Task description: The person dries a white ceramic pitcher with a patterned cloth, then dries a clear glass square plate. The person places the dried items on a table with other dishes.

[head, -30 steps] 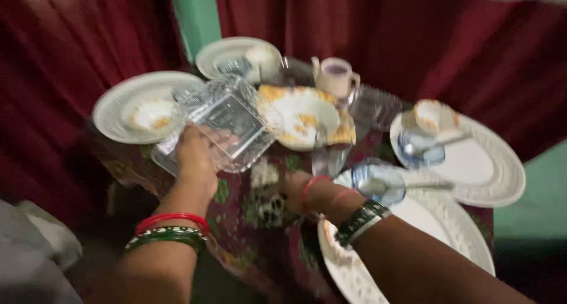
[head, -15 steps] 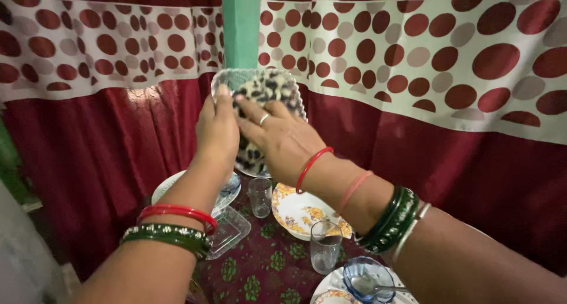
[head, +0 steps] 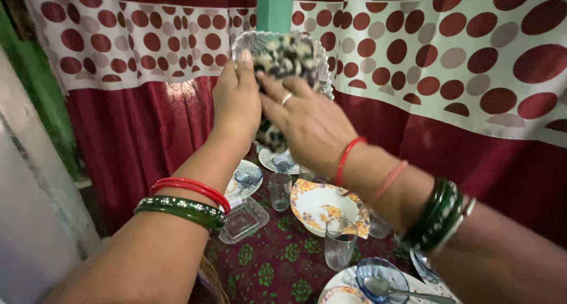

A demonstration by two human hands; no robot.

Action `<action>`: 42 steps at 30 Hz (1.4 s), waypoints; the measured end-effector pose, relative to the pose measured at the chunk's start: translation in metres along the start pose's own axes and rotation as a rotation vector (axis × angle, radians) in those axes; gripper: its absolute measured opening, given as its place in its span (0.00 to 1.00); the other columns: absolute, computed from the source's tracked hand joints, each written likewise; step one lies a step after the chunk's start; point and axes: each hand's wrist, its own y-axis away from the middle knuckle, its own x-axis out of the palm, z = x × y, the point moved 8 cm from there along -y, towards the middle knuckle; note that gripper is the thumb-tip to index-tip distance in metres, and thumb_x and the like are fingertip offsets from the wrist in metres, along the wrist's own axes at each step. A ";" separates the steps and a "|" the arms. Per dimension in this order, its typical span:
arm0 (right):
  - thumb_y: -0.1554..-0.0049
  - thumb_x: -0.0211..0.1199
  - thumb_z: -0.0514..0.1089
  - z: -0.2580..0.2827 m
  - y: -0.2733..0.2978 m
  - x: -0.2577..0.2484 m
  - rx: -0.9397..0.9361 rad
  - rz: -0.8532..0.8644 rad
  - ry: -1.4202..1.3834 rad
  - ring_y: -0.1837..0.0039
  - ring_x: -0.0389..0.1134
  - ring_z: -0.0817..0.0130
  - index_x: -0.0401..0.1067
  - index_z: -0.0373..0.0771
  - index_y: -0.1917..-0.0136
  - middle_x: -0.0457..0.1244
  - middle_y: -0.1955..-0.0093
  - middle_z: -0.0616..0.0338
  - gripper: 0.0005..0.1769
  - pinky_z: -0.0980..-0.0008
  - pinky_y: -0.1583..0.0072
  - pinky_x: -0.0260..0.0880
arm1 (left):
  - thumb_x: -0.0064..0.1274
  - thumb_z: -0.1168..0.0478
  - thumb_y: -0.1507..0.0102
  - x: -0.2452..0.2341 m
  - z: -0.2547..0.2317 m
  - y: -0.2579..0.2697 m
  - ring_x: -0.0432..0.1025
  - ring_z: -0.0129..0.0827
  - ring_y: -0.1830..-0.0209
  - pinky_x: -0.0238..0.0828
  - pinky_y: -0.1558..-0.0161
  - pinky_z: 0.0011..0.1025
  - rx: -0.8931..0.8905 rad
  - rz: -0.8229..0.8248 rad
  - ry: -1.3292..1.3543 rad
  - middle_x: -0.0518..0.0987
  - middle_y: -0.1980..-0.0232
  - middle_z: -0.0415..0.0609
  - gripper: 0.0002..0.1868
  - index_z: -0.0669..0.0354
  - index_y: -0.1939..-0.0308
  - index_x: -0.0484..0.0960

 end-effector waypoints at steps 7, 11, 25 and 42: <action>0.49 0.58 0.37 -0.016 -0.022 -0.049 0.172 -0.138 0.188 0.31 0.61 0.50 0.64 0.36 0.27 0.58 0.26 0.48 0.35 0.56 0.37 0.71 | 0.36 0.42 0.27 0.002 -0.004 -0.003 0.77 0.56 0.63 0.77 0.60 0.52 -0.255 0.131 0.334 0.83 0.60 0.65 0.24 0.59 0.45 0.73; 0.45 0.57 0.41 0.020 -0.021 -0.010 0.239 0.318 -0.014 0.31 0.60 0.53 0.62 0.38 0.30 0.59 0.29 0.51 0.30 0.56 0.36 0.68 | 0.34 0.45 0.27 -0.028 -0.001 -0.007 0.76 0.37 0.71 0.73 0.66 0.38 -0.135 -0.040 0.166 0.84 0.64 0.54 0.23 0.60 0.48 0.74; 0.57 0.69 0.49 0.031 -0.016 -0.025 0.187 0.224 0.005 0.39 0.63 0.50 0.71 0.37 0.41 0.67 0.47 0.49 0.32 0.52 0.42 0.66 | 0.31 0.50 0.28 -0.056 -0.004 0.005 0.81 0.36 0.76 0.77 0.77 0.33 -0.251 -0.009 0.440 0.84 0.64 0.57 0.22 0.64 0.45 0.72; 0.57 0.72 0.39 -0.041 -0.036 -0.102 0.048 -0.098 -0.145 0.49 0.69 0.53 0.80 0.44 0.54 0.70 0.58 0.53 0.14 0.53 0.48 0.70 | 0.62 0.38 0.41 -0.051 -0.106 0.001 0.46 0.53 0.22 0.33 0.30 0.57 0.764 0.335 -0.458 0.69 0.30 0.57 0.26 0.48 0.48 0.82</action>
